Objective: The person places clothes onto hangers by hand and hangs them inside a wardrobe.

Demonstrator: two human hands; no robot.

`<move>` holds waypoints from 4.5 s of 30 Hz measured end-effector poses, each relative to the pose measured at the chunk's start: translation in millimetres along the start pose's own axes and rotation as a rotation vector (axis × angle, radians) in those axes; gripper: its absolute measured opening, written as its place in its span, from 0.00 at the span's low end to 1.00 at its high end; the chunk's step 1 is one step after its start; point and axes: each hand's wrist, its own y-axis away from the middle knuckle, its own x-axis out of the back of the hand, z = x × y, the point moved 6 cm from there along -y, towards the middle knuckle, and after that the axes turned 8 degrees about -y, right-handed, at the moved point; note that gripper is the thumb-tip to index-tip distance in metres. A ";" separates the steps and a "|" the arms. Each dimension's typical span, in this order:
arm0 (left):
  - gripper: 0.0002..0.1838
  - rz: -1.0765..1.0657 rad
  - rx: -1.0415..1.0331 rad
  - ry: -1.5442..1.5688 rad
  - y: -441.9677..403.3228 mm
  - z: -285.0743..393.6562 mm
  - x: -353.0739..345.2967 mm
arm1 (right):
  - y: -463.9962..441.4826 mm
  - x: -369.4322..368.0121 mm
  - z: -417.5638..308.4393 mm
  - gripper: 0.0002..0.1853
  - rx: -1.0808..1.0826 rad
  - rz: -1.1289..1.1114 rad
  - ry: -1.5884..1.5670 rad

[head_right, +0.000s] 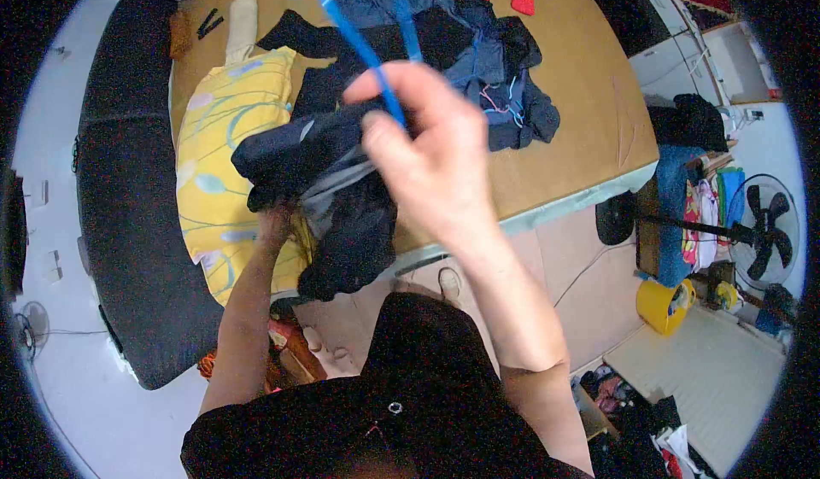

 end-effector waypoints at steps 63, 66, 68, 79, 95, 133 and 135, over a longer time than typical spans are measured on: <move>0.10 1.549 -0.060 0.305 -67.0 -187.5 684.8 | -99.9 192.7 -262.0 0.16 0.411 0.393 1.269; 0.11 1.195 -0.020 0.279 -102.7 -192.1 662.3 | -101.9 201.9 -254.7 0.15 0.396 0.362 1.198; 0.11 1.214 0.126 0.536 -89.7 -211.4 662.6 | -114.6 212.2 -236.2 0.13 0.346 0.175 0.711; 0.13 0.511 -0.084 0.761 -120.6 -219.2 620.8 | -82.1 188.8 -211.4 0.19 -0.100 -0.132 0.308; 0.12 0.740 -0.547 1.835 -106.8 -193.4 682.1 | -23.3 227.3 -198.4 0.15 0.073 0.102 0.976; 0.17 0.459 -0.825 1.729 -26.8 43.8 867.0 | 425.6 288.0 -235.7 0.10 0.018 0.601 0.226; 0.17 0.475 -0.779 1.729 -20.2 58.4 873.7 | 447.1 280.1 -233.8 0.10 -0.023 0.585 0.157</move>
